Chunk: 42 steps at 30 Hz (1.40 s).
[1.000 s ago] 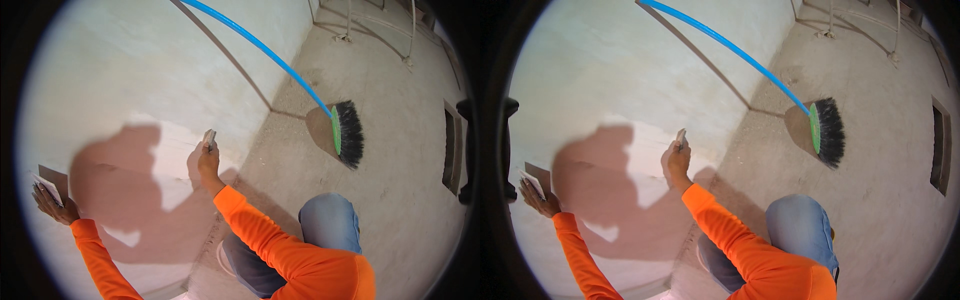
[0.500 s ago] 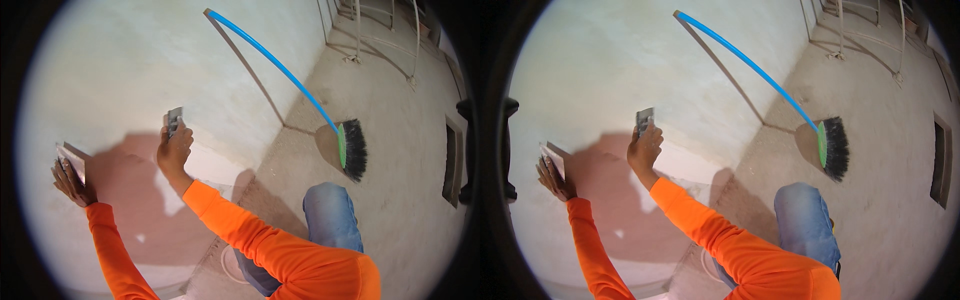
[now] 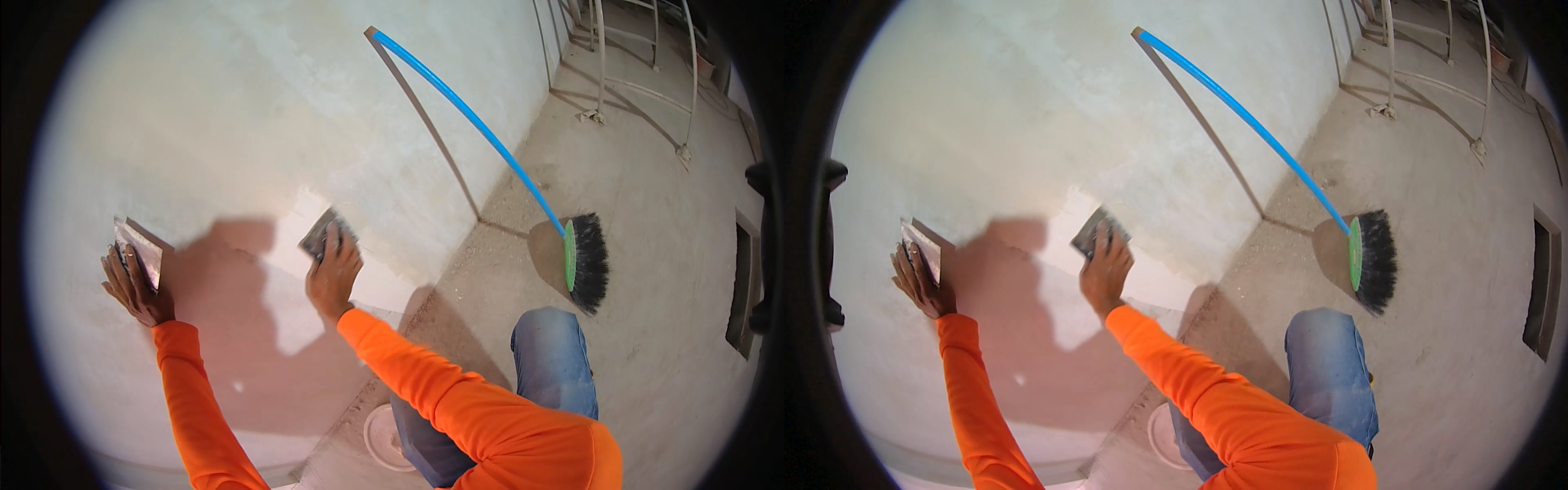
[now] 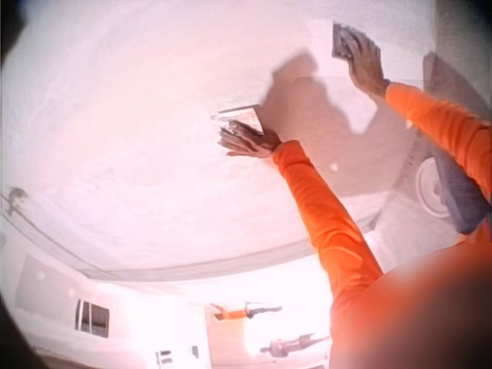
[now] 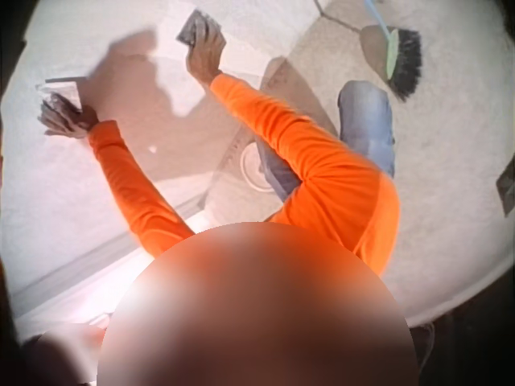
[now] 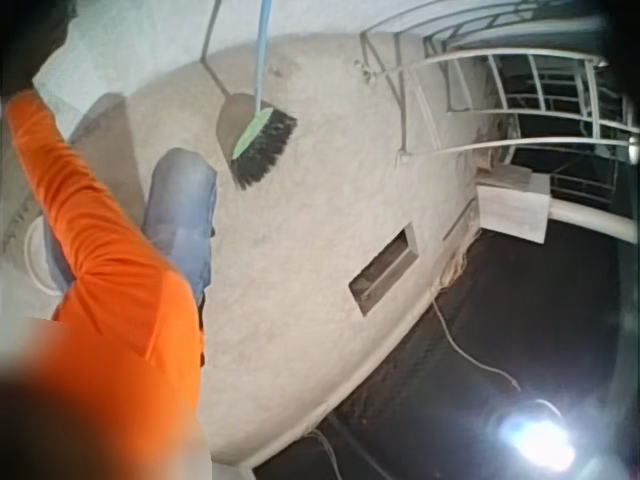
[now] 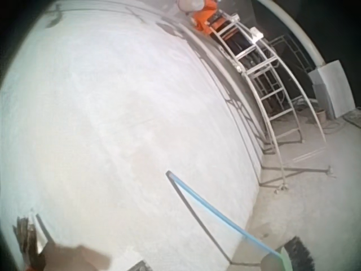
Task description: The person applies plaster to a wall using a trowel and a smaller tool, repeatedly smoothing the surface. They scoop plaster from a bucket on the floor and spread it evenly along the lower wall section.
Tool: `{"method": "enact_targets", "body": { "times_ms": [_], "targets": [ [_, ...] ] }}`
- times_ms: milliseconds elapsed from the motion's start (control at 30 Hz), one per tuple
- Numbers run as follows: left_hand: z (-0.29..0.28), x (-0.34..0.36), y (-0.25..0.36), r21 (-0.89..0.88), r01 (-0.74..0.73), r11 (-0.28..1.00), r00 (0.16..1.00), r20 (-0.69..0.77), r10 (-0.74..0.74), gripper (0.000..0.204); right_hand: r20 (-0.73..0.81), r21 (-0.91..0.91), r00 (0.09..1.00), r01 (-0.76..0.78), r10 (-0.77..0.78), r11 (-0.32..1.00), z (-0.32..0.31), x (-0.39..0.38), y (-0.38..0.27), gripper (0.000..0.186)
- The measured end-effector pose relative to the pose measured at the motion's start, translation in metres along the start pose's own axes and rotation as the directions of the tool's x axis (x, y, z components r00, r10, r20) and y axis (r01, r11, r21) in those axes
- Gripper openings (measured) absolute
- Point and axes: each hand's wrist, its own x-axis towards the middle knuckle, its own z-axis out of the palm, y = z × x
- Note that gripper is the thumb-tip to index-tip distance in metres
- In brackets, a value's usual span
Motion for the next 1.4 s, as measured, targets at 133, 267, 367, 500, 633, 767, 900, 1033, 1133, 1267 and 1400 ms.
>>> {"method": "enact_targets", "body": {
  "times_ms": [133,267,367,500,633,767,900,1033,1133,1267,1400],
  "targets": [
    [0.000,-0.002,-0.004,-0.010,-0.002,1.000,1.000,0.017,0.003,0.056,0.063,0.144,0.994,-0.094,0.085,0.985,-0.011,-0.043,-0.002,0.063],
    [0.001,-0.004,-0.006,0.002,0.008,1.000,0.999,0.047,-0.008,0.057,0.039,0.428,0.730,-0.629,0.682,0.648,-0.018,-0.002,0.038,0.046],
    [0.002,-0.003,-0.007,-0.005,0.014,1.000,0.999,0.035,-0.014,0.058,0.200,0.596,0.745,-0.608,0.636,0.525,-0.010,0.041,0.023,0.045],
    [0.003,-0.004,-0.004,-0.008,0.025,1.000,0.999,0.023,-0.025,0.057,0.177,0.415,0.862,-0.503,0.475,0.758,0.000,0.068,-0.051,0.051],
    [0.002,-0.002,-0.004,-0.006,0.020,1.000,1.000,0.022,-0.020,0.057,0.123,0.282,0.972,-0.228,0.201,0.932,0.000,0.046,-0.102,0.059],
    [0.001,0.000,-0.004,-0.014,0.013,1.000,1.000,0.021,-0.013,0.056,0.189,0.306,0.976,0.044,-0.106,0.951,-0.021,0.005,-0.079,0.057],
    [0.001,-0.002,-0.002,-0.014,0.010,1.000,1.000,0.003,-0.010,0.055,0.030,0.153,0.999,-0.047,0.043,0.987,-0.034,0.029,-0.015,0.062],
    [0.003,-0.003,-0.001,-0.001,0.041,0.999,0.999,0.019,-0.041,0.054,-0.042,0.057,0.996,-0.072,0.074,0.996,-0.021,0.055,-0.010,0.072],
    [0.004,-0.003,-0.002,0.000,0.031,1.000,1.000,0.007,-0.031,0.054,0.002,0.004,1.000,0.031,-0.031,1.000,-0.008,0.029,-0.038,0.080],
    [0.002,-0.001,-0.001,-0.010,0.021,1.000,1.000,0.005,-0.021,0.055,0.192,0.253,0.963,-0.234,0.188,0.939,-0.022,0.000,-0.023,0.059],
    [0.001,-0.002,0.002,0.000,0.030,1.000,1.000,-0.003,-0.030,0.058,0.039,0.281,0.839,-0.530,0.543,0.800,-0.024,0.055,0.012,0.044]
  ]
}}
